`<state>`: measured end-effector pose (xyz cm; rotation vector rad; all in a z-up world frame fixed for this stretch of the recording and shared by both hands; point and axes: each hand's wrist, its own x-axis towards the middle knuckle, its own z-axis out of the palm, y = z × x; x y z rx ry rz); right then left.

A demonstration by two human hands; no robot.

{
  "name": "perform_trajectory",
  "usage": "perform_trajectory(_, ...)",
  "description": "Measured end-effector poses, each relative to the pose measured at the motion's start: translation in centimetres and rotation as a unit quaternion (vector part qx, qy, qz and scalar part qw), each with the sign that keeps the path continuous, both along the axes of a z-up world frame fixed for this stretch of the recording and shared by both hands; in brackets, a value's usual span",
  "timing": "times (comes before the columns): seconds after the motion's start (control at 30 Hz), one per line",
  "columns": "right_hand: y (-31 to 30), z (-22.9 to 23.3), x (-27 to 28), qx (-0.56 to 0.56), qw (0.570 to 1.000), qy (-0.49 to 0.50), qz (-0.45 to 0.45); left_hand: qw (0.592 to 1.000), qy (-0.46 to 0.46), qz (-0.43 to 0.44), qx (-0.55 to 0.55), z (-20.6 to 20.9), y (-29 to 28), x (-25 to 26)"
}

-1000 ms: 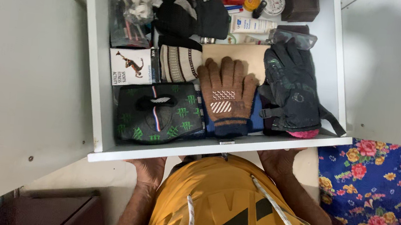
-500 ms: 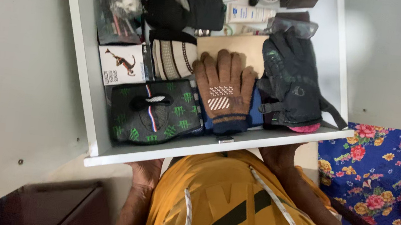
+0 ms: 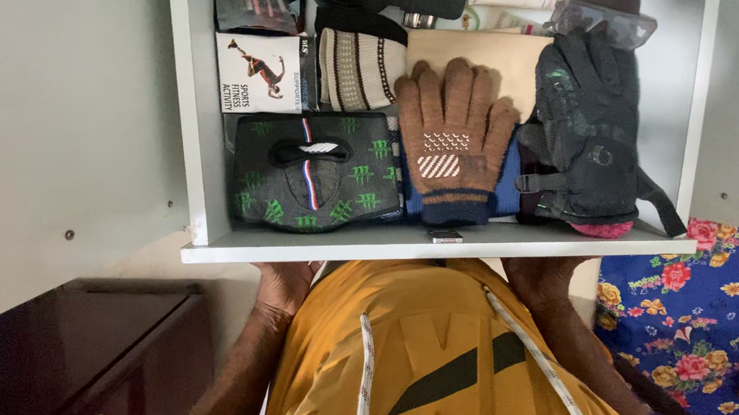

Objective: The person opens a white wardrobe and pulls out a drawer containing various items. They remove gloves, a cap, a scarf, a face mask, a beanie, and socks one by one, placing them on a nearby table. The person handles each item individually before setting it down.

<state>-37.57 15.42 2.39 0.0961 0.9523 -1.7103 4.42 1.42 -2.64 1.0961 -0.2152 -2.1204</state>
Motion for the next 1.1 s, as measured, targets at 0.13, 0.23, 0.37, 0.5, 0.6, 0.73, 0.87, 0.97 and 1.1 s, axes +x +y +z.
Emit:
perform_trajectory(0.13,0.2,-0.3,-0.1,-0.006,1.0,-0.002,0.004,1.0,0.01,-0.003,0.015,-0.6,0.2,0.6)
perform_trajectory(0.23,0.5,-0.1,-0.1,-0.03,0.999,-0.018,-0.004,0.999,0.033,-0.01,0.004,-0.9,0.3,0.9)
perform_trajectory(0.37,0.1,0.2,0.2,-0.043,0.999,0.01,0.017,0.999,0.034,-0.008,0.003,-0.8,0.2,1.1)
perform_trajectory(0.5,0.2,0.0,0.2,-0.026,1.0,-0.003,0.01,0.999,0.033,-0.017,-0.009,-1.0,0.2,1.3)
perform_trajectory(0.6,0.3,-0.3,0.2,-0.043,0.999,-0.009,0.027,0.999,0.043,-0.024,-0.023,-1.1,0.1,1.6)
perform_trajectory(0.73,-0.1,0.7,0.7,-0.024,0.999,0.009,0.024,0.998,0.044,-0.035,-0.009,0.0,-0.6,1.7)
perform_trajectory(0.87,-0.1,1.7,1.0,0.025,0.997,0.048,0.048,0.996,-0.009,-0.089,-0.009,1.4,-1.1,1.9)
perform_trajectory(0.97,0.8,1.1,1.0,0.044,0.997,0.029,0.054,0.989,-0.044,-0.141,-0.017,0.8,-0.9,3.6)
perform_trajectory(1.1,2.7,1.0,0.8,0.201,0.979,0.001,0.017,0.962,-0.102,-0.253,-0.028,0.0,-0.8,5.9)
